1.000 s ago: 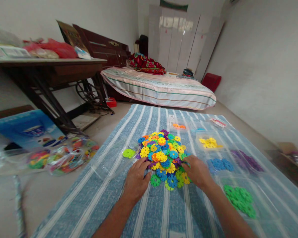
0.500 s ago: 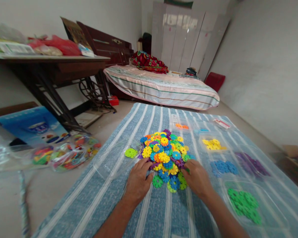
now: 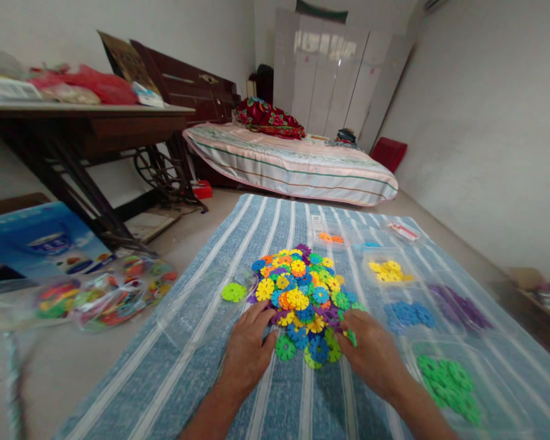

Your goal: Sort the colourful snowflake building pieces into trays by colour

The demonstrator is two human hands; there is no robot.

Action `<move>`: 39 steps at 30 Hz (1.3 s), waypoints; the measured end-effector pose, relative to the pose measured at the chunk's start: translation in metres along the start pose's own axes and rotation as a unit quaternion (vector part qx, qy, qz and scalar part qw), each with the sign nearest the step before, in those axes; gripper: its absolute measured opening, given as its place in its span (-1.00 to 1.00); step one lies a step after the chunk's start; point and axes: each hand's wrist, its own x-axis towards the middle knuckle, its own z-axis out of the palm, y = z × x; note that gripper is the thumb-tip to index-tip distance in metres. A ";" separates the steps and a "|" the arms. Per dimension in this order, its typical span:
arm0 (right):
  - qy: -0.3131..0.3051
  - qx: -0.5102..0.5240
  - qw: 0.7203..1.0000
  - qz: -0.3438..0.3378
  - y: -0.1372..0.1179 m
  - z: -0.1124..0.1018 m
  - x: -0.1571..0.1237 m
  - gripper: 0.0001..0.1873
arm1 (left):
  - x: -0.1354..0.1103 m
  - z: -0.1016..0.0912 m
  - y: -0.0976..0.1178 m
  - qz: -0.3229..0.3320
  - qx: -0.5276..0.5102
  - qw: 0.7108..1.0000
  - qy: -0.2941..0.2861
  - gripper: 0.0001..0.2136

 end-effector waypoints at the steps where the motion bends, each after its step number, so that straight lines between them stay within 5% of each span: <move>1: -0.002 0.002 1.000 -0.003 -0.001 -0.002 0.000 -0.90 | 0.000 0.000 -0.001 0.001 0.002 1.000 0.001 -0.70; 9: 0.000 0.044 0.998 -0.033 -0.004 -0.004 -0.010 -0.89 | 0.003 0.000 -0.002 0.010 -0.008 1.000 0.008 -0.71; 15: 0.078 0.027 0.996 -0.044 0.014 -0.008 -0.021 -0.87 | 0.002 0.004 -0.006 0.009 -0.010 1.000 0.013 -0.72; 19: 0.177 -0.039 0.983 0.003 0.057 -0.039 -0.019 -0.79 | 0.002 0.004 -0.008 0.020 0.005 1.000 0.020 -0.73; 23: 0.261 -0.206 0.932 0.143 0.128 -0.084 -0.014 -0.62 | 0.004 0.003 -0.008 0.028 0.011 0.999 0.023 -0.73; 26: 0.268 -0.287 0.886 0.244 0.179 -0.107 -0.013 -0.53 | 0.005 0.002 -0.006 0.030 0.011 0.999 0.017 -0.73; 29: 0.221 -0.298 0.886 0.277 0.204 -0.112 -0.017 -0.45 | 0.005 0.001 -0.004 0.023 0.009 1.000 0.012 -0.73; 33: 0.209 -0.271 0.892 0.294 0.181 -0.096 -0.021 -0.43 | 0.003 -0.001 -0.002 0.007 -0.004 1.000 0.002 -0.72; 39: 0.228 -0.067 0.969 0.074 0.083 -0.046 -0.015 -0.60 | 0.002 -0.004 0.002 -0.004 -0.016 1.000 -0.011 -0.71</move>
